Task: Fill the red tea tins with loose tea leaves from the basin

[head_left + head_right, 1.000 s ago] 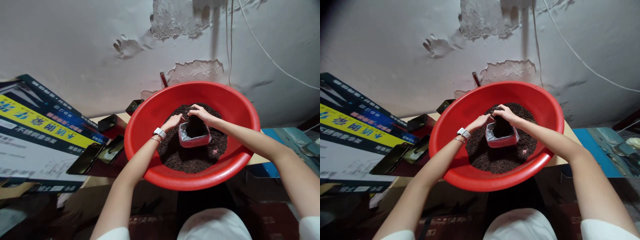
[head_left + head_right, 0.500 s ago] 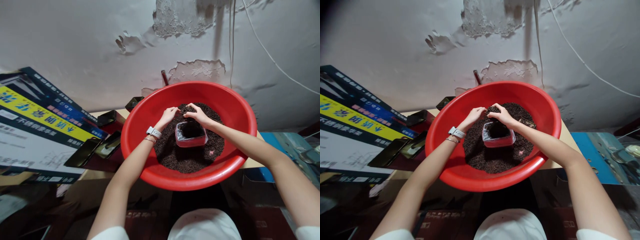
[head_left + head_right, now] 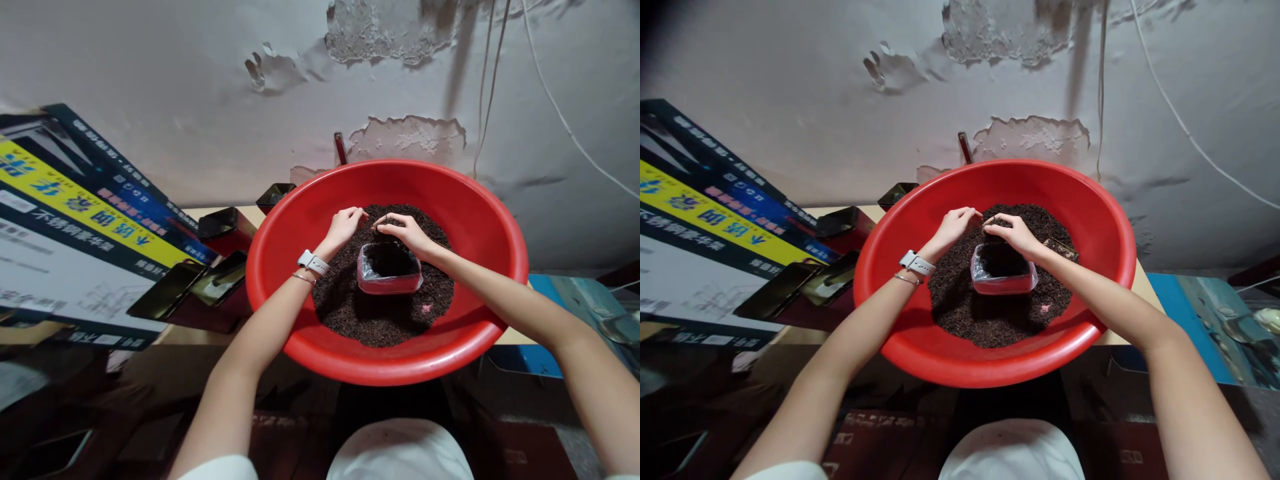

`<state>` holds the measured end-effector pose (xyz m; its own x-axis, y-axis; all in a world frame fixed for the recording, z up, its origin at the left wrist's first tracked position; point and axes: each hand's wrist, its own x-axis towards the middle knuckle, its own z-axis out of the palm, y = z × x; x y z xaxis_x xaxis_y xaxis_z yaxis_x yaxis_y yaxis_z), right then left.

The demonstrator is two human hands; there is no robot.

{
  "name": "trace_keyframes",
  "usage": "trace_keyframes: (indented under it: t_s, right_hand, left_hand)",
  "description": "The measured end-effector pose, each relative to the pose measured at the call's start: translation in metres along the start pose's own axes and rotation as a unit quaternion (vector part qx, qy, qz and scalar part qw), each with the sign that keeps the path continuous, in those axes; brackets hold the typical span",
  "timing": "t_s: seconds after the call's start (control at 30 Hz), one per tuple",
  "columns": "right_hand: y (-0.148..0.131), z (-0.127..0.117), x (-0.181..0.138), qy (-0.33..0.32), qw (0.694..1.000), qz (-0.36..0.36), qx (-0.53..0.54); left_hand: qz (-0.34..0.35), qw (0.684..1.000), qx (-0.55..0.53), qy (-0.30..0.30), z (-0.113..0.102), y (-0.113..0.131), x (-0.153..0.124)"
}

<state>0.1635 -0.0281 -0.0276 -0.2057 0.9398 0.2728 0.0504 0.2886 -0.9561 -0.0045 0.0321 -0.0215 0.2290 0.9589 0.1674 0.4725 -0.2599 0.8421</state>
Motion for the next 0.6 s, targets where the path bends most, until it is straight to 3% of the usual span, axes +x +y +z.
trace_keyframes:
  t_s: [0.1, 0.2, 0.3, 0.4, 0.5, 0.6]
  right_hand:
    - [-0.001, -0.005, 0.003, -0.018, 0.999, -0.017, -0.026]
    - [-0.007, -0.014, 0.004, -0.064, 0.984, -0.064, -0.151]
    - [-0.017, -0.021, 0.002, -0.180, 0.923, -0.099, -0.326]
    - [-0.021, -0.020, -0.002, -0.278, 0.853, -0.073, -0.435]
    - [-0.017, -0.012, -0.005, -0.283, 0.805, -0.067, -0.517]
    - [-0.013, -0.007, -0.005, -0.289, 0.786, -0.067, -0.542]
  left_hand:
    - [0.003, 1.000, 0.003, 0.002, 0.000, 0.001, 0.000]
    - [-0.003, 1.000, 0.001, 0.007, 0.001, 0.002, 0.000]
    - [-0.004, 1.000, -0.003, 0.010, 0.001, 0.001, 0.001]
    - [0.001, 1.000, 0.004, 0.006, 0.002, 0.000, 0.001]
    - [0.007, 1.000, 0.008, -0.001, 0.002, -0.001, 0.002]
    - [0.009, 1.000, 0.011, -0.006, 0.004, -0.004, 0.003]
